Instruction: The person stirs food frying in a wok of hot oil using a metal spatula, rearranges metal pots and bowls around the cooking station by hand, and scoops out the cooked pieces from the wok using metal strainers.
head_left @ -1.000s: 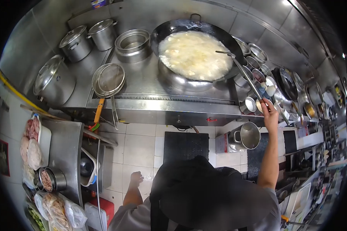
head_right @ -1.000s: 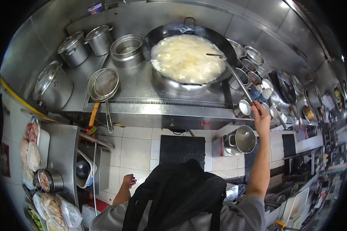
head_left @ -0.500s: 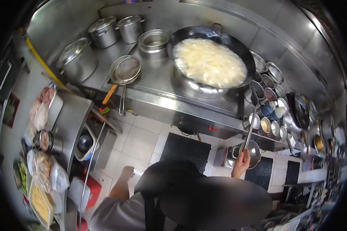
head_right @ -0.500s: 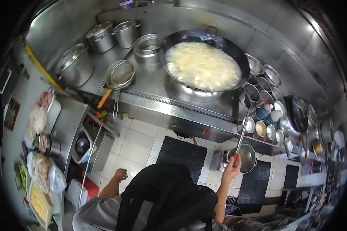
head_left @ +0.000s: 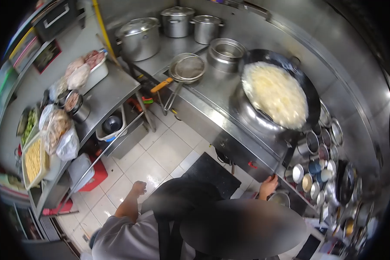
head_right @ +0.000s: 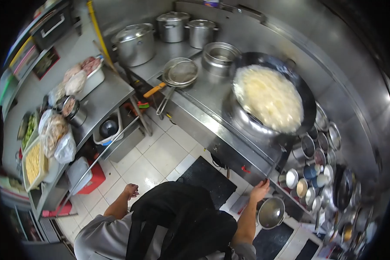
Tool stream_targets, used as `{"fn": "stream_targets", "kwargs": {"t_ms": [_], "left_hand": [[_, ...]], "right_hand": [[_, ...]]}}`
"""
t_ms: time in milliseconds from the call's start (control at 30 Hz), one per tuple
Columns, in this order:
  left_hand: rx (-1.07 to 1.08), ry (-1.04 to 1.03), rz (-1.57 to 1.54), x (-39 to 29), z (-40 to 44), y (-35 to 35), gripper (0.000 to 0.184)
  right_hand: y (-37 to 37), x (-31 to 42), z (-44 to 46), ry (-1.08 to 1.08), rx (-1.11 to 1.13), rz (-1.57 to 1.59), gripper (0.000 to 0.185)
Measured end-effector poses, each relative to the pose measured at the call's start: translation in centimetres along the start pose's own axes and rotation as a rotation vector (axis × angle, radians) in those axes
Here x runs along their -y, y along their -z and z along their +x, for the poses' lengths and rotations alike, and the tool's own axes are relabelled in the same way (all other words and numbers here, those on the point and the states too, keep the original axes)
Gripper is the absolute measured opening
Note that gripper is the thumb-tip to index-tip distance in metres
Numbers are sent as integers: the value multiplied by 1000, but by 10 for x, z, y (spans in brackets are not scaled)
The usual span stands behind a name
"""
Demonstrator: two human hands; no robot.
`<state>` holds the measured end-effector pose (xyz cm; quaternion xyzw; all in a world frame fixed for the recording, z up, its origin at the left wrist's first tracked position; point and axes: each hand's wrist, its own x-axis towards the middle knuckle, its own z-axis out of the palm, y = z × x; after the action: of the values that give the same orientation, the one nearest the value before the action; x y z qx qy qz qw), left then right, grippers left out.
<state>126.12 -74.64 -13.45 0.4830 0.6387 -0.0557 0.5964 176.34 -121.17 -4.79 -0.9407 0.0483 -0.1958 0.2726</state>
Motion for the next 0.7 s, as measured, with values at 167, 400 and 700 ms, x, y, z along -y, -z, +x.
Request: {"fn": "stream_targets", "kwargs": {"t_ms": [167, 400, 700], "left_hand": [[27, -249, 220, 88, 53, 35, 23], [32, -307, 309, 82, 79, 22, 17], [234, -613, 429, -65, 134, 9, 26]], "right_hand": [[-56, -49, 62, 41, 195, 48, 53], [-24, 66, 12, 164, 47, -189, 47], [-117, 3, -211, 85, 1214, 348, 35]]}}
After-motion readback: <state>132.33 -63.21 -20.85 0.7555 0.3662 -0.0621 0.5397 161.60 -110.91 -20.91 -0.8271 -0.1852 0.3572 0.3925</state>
